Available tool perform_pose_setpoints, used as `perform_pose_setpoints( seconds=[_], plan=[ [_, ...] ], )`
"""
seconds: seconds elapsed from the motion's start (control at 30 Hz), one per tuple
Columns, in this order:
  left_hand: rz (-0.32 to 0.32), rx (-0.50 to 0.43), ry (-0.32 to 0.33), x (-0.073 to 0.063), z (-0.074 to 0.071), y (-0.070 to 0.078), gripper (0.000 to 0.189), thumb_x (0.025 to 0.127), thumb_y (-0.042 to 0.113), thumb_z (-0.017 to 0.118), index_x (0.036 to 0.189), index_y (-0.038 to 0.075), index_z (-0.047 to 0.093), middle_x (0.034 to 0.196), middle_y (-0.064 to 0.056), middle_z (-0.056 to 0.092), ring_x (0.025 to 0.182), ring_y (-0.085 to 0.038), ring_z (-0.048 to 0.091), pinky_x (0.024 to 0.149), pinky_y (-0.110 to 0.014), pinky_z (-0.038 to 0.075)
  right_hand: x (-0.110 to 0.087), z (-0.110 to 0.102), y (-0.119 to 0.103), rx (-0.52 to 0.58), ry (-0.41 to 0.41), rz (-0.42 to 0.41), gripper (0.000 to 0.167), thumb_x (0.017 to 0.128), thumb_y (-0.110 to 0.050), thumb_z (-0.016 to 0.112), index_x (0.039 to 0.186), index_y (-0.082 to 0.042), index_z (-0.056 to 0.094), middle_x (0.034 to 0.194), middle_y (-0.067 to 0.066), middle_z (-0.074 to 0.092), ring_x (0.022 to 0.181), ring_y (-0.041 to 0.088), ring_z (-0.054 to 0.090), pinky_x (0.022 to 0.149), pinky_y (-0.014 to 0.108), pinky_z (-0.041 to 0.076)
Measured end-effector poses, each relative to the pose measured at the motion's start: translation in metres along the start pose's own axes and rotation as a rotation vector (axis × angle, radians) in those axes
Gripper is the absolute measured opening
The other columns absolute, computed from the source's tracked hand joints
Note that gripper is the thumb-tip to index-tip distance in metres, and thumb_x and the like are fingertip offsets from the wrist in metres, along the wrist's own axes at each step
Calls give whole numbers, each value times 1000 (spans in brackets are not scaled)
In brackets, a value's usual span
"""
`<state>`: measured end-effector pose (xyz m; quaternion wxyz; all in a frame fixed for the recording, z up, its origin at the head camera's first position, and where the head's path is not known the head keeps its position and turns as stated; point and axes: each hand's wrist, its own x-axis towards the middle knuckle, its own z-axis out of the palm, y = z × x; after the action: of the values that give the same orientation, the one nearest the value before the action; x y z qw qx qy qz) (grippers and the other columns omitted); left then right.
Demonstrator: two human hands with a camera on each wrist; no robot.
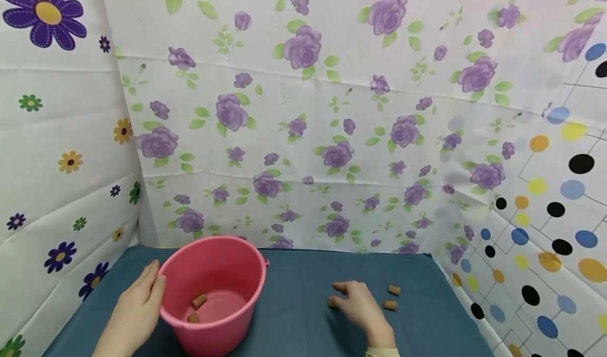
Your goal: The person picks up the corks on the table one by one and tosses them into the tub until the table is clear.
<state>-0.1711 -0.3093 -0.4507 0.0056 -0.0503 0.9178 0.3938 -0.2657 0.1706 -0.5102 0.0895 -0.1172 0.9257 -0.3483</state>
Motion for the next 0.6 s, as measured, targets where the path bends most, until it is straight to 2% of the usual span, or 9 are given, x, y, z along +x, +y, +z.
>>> perform_pose_setpoints(
  seconds=[0.3,0.6],
  plan=[
    [-12,-2,-6,2,0,0,81,116,52,18,163,-14,7,168,-40,7,155,-60,10,118,-76,20,3,5,9,-46,-98,19,43,99,-10,76,140,3,68,139,23,68,127,48,63,96,67,55],
    [-14,-1,-31,2,-2,0,82,117,52,18,163,-14,6,168,-41,6,154,-61,10,118,-76,20,6,13,9,-80,-64,19,38,99,-4,74,135,3,72,134,22,71,126,47,64,97,66,55]
  ],
)
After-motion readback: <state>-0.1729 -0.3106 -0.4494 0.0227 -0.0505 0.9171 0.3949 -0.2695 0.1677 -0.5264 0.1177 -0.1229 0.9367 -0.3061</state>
